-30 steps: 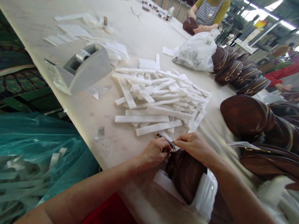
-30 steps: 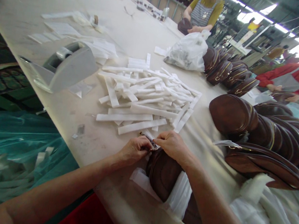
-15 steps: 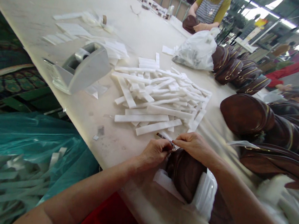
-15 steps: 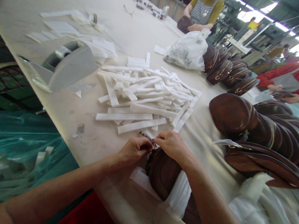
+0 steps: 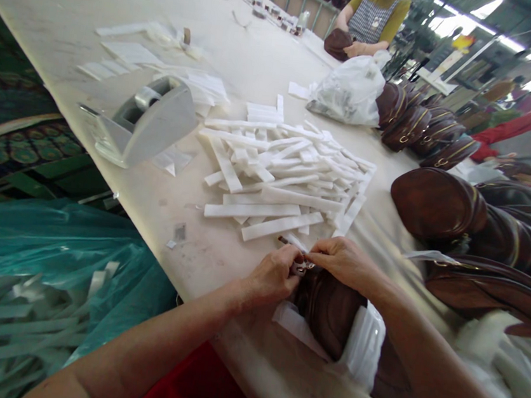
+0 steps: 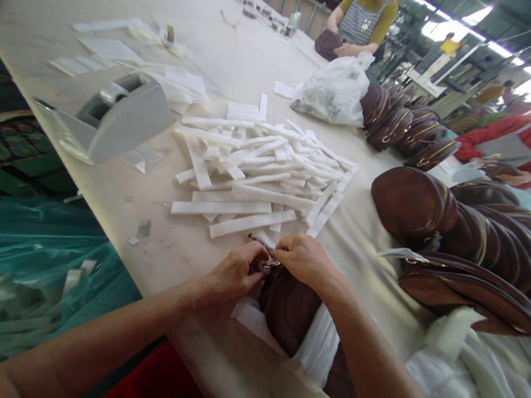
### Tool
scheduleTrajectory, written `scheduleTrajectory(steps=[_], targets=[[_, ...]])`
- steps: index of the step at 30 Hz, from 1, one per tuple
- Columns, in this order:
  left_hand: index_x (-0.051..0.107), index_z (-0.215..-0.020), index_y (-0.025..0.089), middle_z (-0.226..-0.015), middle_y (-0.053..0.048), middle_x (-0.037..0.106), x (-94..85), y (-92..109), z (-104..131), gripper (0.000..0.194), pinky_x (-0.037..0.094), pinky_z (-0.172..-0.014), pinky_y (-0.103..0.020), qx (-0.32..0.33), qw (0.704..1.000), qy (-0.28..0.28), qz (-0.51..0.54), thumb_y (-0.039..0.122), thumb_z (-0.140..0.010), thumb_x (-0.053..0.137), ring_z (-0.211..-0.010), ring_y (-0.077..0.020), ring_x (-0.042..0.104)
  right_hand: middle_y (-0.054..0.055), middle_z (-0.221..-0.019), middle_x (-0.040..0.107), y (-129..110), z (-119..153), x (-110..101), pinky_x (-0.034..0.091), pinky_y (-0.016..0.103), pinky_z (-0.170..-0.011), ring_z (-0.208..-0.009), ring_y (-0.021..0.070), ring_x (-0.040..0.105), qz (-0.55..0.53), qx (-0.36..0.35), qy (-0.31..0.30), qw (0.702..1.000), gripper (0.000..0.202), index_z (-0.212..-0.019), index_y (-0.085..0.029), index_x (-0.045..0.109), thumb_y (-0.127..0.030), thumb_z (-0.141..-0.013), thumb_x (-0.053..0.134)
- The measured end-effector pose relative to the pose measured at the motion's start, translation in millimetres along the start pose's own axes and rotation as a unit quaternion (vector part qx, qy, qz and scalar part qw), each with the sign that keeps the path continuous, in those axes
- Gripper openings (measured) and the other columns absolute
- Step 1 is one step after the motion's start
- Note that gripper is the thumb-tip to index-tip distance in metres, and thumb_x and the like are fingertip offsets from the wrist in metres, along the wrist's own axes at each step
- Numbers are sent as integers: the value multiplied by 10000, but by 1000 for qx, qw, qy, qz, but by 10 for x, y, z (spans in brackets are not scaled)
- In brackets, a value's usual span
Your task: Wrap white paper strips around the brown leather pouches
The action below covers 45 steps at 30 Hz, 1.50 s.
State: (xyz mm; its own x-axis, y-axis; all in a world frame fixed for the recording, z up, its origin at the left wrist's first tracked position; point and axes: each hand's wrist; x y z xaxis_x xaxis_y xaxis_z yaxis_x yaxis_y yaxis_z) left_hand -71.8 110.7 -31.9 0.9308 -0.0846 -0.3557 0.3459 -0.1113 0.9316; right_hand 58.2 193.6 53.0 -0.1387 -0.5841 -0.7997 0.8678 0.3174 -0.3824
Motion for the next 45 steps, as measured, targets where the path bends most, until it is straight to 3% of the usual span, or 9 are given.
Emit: scheduleTrajectory(steps=[6, 10, 17, 29, 37, 45], targets=[[488, -884, 168, -910, -69, 536, 44, -76, 78, 126, 497, -714, -281, 96, 989, -6, -108, 101, -777, 484, -826, -182, 558, -22, -498, 488, 40, -9, 22, 292, 226, -505, -529, 102, 432, -13, -12, 3, 1000, 269, -636, -142, 684, -345, -742, 542], [511, -968, 151, -1104, -125, 536, 52, -111, 102, 218, 532, -781, -298, 169, 972, -12, -162, 64, -778, 446, -978, -211, 585, -32, -472, 433, 40, -14, 28, 259, 229, -486, -509, 96, 410, -10, -11, 3, 1000, 279, -590, -144, 651, -339, -749, 531], [551, -946, 118, -1021, -129, 581, 83, -141, 94, 193, 553, -728, -300, 176, 962, -3, -208, 86, -840, 393, -901, -208, 619, -30, -495, 450, 5, -6, 10, 275, 230, -502, -520, 97, 426, 11, -4, -5, 1000, 279, -610, -145, 646, -351, -755, 526], [600, -860, 141, -986, -98, 585, 81, -58, 38, 132, 517, -742, -294, 73, 987, -16, -145, 117, -797, 487, -807, -177, 586, -32, -491, 458, 26, -25, 26, 279, 233, -512, -518, 95, 410, 14, -22, -19, 999, 269, -602, -143, 672, -329, -749, 545], [608, -646, 155, -855, -48, 599, 36, -30, 1, 122, 474, -733, -252, 9, 999, 47, 18, 73, -697, 534, -780, -150, 574, 1, -567, 580, -49, 26, -21, 312, 233, -542, -574, 125, 504, 74, -21, -4, 997, 219, -695, -165, 697, -242, -759, 502], [617, -555, 149, -766, -38, 623, -175, 72, -33, 69, 444, -674, -249, -96, 945, 113, 292, 146, -592, 559, -752, -151, 566, 33, -868, 698, -202, 91, -19, 382, 230, -693, -786, 157, 608, 102, -70, -7, 992, 224, -866, -208, 709, -168, -760, 516]])
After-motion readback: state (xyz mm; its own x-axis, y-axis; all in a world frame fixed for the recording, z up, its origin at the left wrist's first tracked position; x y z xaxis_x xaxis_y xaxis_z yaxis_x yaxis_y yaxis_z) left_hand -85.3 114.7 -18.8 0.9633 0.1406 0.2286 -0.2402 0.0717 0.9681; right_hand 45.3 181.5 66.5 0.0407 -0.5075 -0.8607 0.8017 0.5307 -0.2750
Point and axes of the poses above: each hand's wrist, its own z-axis away from the middle knuckle, its own x-axis out of the palm, y = z × x
